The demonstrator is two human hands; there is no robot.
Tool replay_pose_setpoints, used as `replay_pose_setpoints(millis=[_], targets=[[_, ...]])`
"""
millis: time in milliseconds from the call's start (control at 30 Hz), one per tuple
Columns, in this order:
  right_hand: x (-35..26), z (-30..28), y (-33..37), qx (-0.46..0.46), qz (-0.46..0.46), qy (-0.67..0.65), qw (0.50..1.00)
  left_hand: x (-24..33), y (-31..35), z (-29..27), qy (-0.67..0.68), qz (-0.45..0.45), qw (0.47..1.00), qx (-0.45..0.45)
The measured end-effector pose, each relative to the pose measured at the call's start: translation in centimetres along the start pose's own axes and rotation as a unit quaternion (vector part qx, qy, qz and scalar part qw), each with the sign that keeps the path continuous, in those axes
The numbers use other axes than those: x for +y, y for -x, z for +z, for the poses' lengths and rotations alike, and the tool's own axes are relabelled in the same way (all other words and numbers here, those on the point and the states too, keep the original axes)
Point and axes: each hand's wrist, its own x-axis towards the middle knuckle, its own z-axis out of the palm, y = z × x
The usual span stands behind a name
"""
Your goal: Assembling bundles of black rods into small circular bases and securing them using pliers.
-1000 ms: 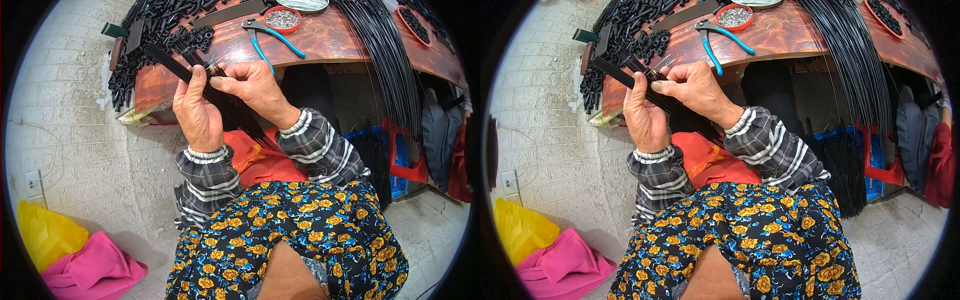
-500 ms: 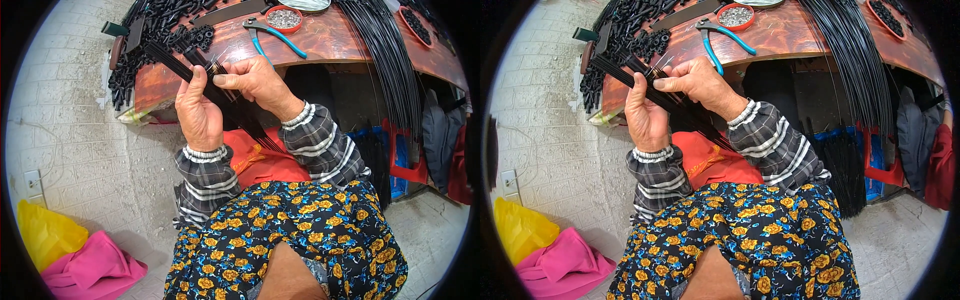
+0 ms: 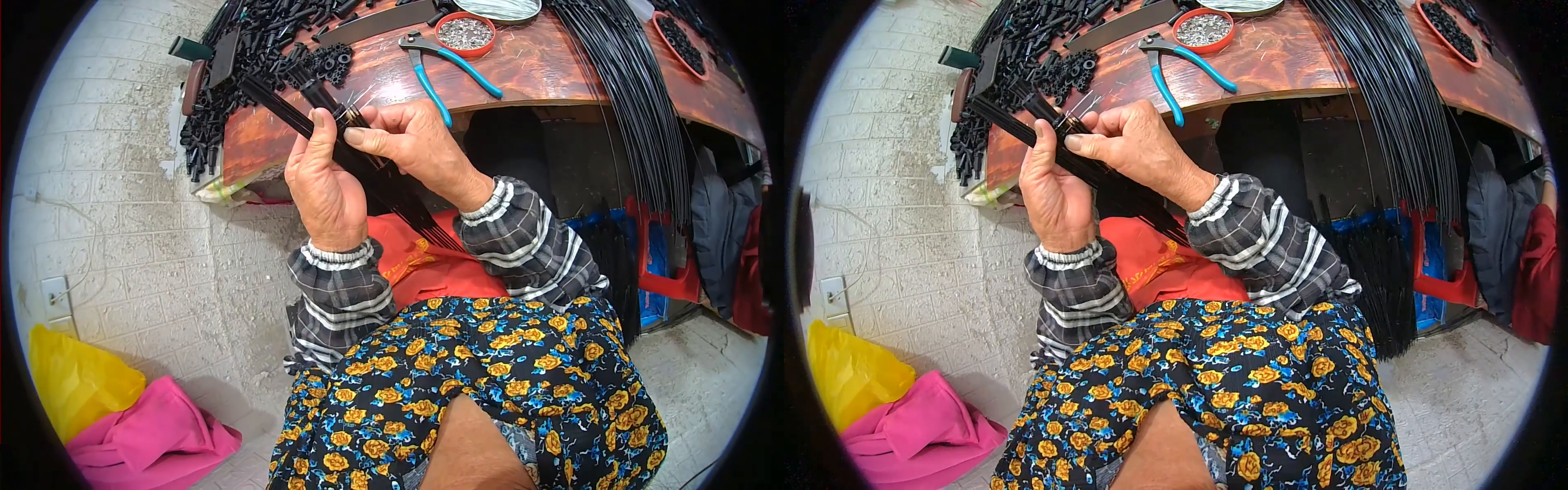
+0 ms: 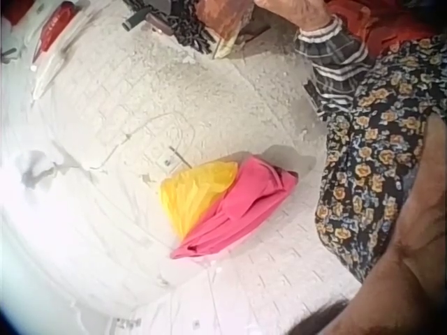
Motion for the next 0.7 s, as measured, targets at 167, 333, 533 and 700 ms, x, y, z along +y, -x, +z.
replay_pose_setpoints(millis=[167, 333, 533, 700], targets=[[0.8, 0.9, -0.2, 0.048, -0.083, 0.048, 0.994, 0.0, -0.1, -0.1, 0.014, -0.008, 1.0, -0.013], [-0.3, 1.1, 0.0, 0.08, -0.082, 0.092, 0.989, -0.3, -0.1, 0.2, -0.009, 0.015, 1.0, -0.02], [-0.2, 1.4, -0.2, 0.084, -0.092, 0.093, 0.988, -0.2, 0.0, 0.2, -0.016, 0.021, 0.998, -0.05], [0.5, 0.9, -0.4, 0.048, -0.059, 0.053, 0.996, -0.1, -0.5, -0.3, 0.013, -0.005, 0.999, -0.045]])
